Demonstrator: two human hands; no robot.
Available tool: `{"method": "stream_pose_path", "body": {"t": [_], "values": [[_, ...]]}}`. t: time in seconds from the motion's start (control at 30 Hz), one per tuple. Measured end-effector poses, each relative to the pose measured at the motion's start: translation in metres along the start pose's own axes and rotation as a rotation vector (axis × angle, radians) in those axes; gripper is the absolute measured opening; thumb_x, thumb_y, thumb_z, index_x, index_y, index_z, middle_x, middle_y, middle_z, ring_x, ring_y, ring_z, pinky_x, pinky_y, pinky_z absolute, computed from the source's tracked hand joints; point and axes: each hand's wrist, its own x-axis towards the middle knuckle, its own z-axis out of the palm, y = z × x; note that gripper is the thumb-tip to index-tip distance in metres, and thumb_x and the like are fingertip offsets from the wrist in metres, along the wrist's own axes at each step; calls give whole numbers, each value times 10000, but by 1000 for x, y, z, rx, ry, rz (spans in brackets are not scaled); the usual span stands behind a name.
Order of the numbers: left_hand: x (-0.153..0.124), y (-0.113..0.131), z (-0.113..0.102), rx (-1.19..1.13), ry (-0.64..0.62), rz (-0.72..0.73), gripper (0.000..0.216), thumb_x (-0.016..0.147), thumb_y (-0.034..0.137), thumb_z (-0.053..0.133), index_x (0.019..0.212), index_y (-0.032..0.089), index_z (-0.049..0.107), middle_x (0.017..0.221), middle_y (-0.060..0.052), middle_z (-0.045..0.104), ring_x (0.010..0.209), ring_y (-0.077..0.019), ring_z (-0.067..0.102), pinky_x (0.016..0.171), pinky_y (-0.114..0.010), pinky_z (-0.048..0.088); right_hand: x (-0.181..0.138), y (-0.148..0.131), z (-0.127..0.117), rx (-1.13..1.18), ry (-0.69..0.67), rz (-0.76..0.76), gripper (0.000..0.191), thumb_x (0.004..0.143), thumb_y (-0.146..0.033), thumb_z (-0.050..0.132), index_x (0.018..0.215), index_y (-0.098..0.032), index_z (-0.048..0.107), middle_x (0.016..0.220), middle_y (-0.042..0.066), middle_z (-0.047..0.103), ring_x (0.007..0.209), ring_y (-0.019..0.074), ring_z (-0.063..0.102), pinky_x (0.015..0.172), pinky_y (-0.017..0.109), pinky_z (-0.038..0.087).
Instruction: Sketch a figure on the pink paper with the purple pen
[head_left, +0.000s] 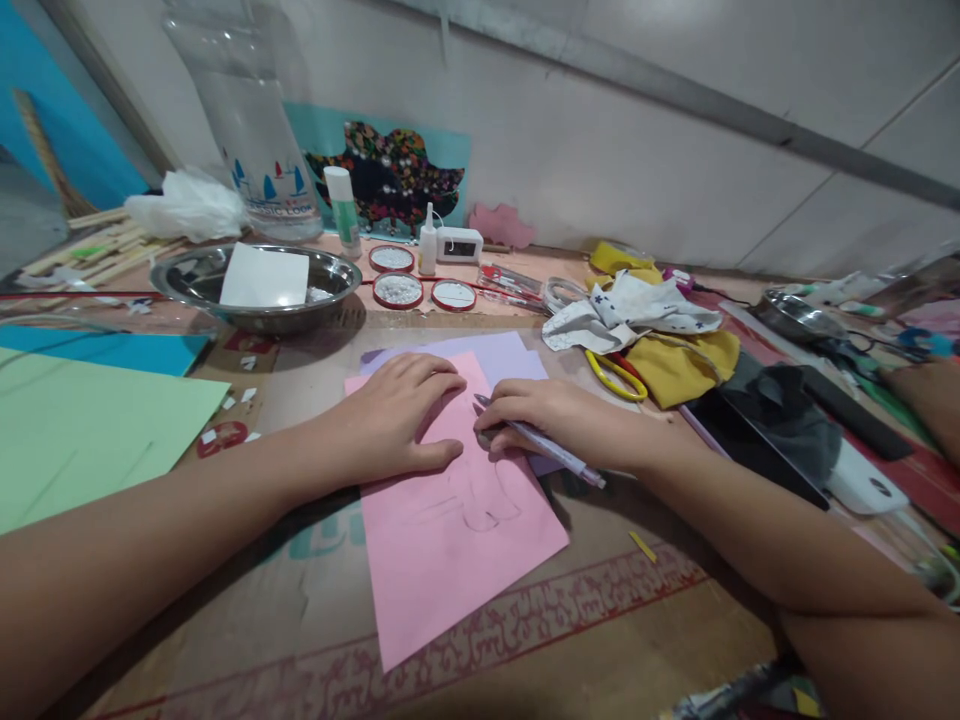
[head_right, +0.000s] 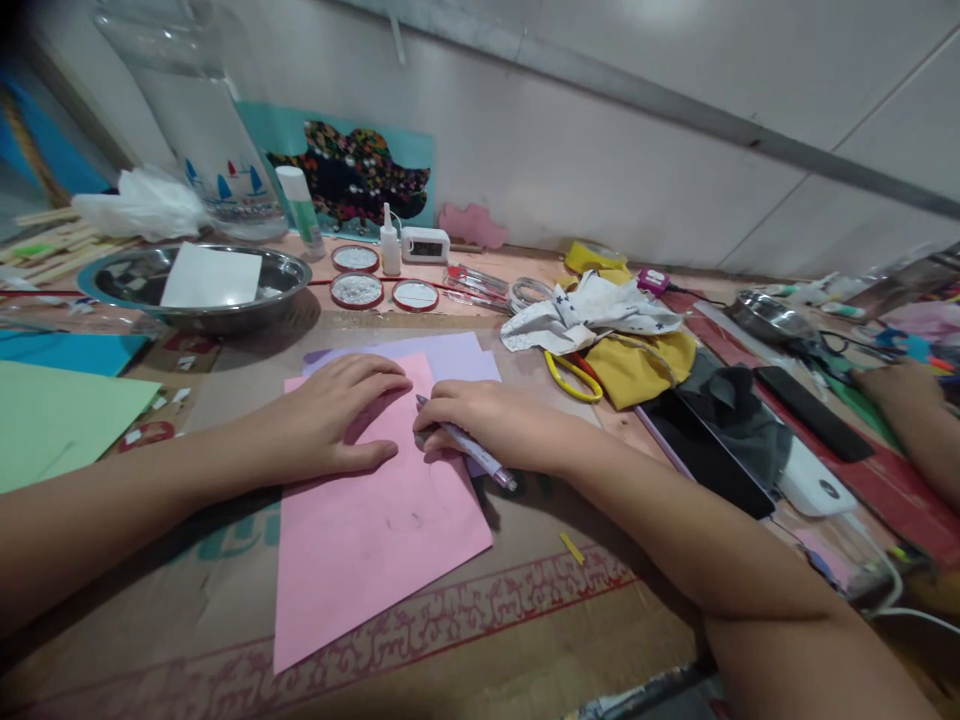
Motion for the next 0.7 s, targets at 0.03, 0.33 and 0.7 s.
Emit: {"method": "stream_pose_path", "body": {"t": [0.03,0.33,0.7], "values": [[0,0,0,4,-3,0,708,833,527,691,1425,153,585,1488,-187,572,1417,-393,490,1213,-562,375,0,0,2,-21,12,9,203,1004,-330,667,1147,-236,776,1078,74,727,974,218,707,858,324,533],[0,2,-2,4,-15,-9,722,836,528,693,1437,143,581,1498,-189,567,1423,-395,484,1218,-562,372,0,-4,0,-43,-40,1,185,1025,-299,631,1128,-218,761,1068,66,701,959,204,701,845,304,522],[0,3,-3,-22,4,-9,679,838,523,694,1407,165,591,1484,-180,581,1414,-397,494,1206,-571,388,5,42,5,-165,378,145,176,981,-363,676,1061,-227,754,1013,73,717,940,230,670,867,362,507]]}}
